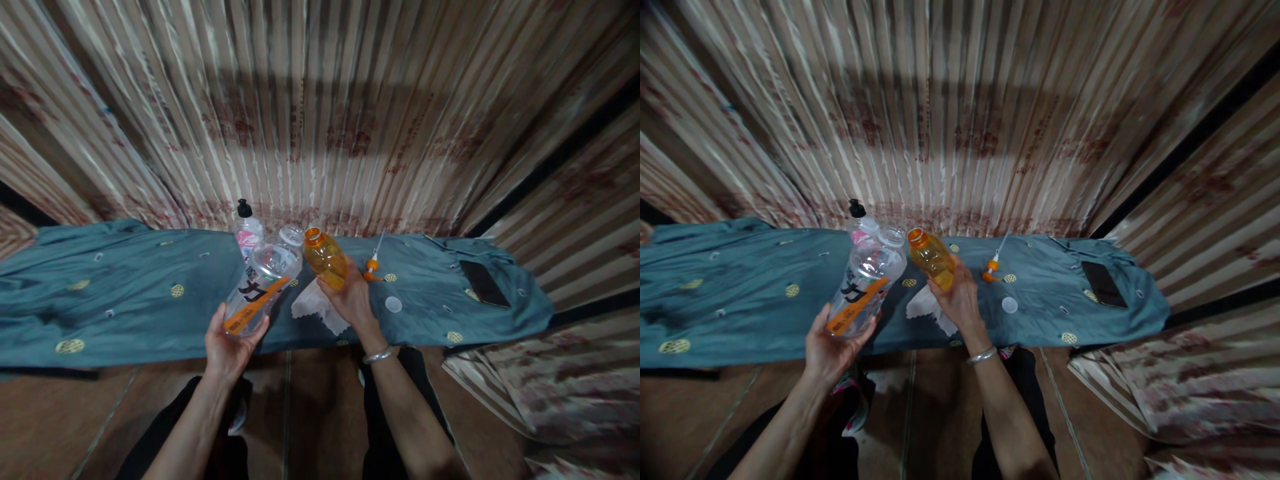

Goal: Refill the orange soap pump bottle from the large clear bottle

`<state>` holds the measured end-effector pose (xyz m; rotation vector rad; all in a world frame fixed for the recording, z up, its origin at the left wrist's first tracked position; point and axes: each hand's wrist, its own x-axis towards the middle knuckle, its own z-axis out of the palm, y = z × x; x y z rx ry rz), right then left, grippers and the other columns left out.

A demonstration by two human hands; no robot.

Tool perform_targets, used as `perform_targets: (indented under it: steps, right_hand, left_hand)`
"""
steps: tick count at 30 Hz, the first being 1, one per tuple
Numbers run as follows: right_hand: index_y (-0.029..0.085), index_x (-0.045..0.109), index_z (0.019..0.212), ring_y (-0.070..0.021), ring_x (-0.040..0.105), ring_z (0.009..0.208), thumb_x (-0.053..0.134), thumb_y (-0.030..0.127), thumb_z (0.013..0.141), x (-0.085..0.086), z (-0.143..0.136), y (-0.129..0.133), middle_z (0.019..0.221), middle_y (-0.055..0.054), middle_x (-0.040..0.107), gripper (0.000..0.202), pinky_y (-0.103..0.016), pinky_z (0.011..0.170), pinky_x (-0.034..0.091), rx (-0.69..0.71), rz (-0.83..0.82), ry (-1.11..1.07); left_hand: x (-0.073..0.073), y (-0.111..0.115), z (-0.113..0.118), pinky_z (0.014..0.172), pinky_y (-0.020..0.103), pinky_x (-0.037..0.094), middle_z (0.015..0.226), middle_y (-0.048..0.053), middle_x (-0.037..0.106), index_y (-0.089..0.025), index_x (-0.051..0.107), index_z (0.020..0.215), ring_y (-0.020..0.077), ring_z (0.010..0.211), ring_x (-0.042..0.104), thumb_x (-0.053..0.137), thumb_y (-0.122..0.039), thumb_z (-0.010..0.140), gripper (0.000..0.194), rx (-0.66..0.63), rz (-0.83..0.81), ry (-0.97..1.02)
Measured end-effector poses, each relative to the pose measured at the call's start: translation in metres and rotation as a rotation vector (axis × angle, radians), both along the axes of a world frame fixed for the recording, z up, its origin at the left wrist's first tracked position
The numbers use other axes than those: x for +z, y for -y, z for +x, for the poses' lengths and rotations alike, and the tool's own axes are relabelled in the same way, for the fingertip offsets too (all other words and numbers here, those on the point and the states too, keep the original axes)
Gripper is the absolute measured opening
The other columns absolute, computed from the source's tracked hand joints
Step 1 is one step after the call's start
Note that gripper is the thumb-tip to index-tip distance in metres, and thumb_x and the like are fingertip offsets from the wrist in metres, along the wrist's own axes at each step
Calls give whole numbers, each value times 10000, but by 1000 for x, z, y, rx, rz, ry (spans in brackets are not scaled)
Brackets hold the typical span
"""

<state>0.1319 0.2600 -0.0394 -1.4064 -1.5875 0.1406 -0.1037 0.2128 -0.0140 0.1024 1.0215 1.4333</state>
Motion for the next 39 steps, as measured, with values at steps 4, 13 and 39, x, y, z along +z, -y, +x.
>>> perform_targets:
  steps: [4,13,39]
  right_hand:
    - [123,494,1375,-361,682,1153,696,466,838,-3,-1,0,1247,-201,698,668,-541,982,564,4,8,19]
    - [136,478,1377,-342,690,1139,708,448,840,-3,-6,2,1230,-187,705,662,-510,963,582,12,14,30]
    - [159,521,1318,-329,695,1158,790,447,760,9,1,4,1242,-163,710,684,-472,979,587,99,-75,58]
  left_hand:
    - [1,0,-5,619,379,652,1008,163,731,-123,670,1056,272,856,728,460,-325,937,315,18,14,-6]
    - [-2,0,-13,614,429,662,927,94,743,-160,692,957,255,811,731,507,-288,909,230,74,58,-39]
    - [5,7,-37,626,440,659,884,37,765,-228,719,883,308,921,707,814,-400,617,331,86,173,-263]
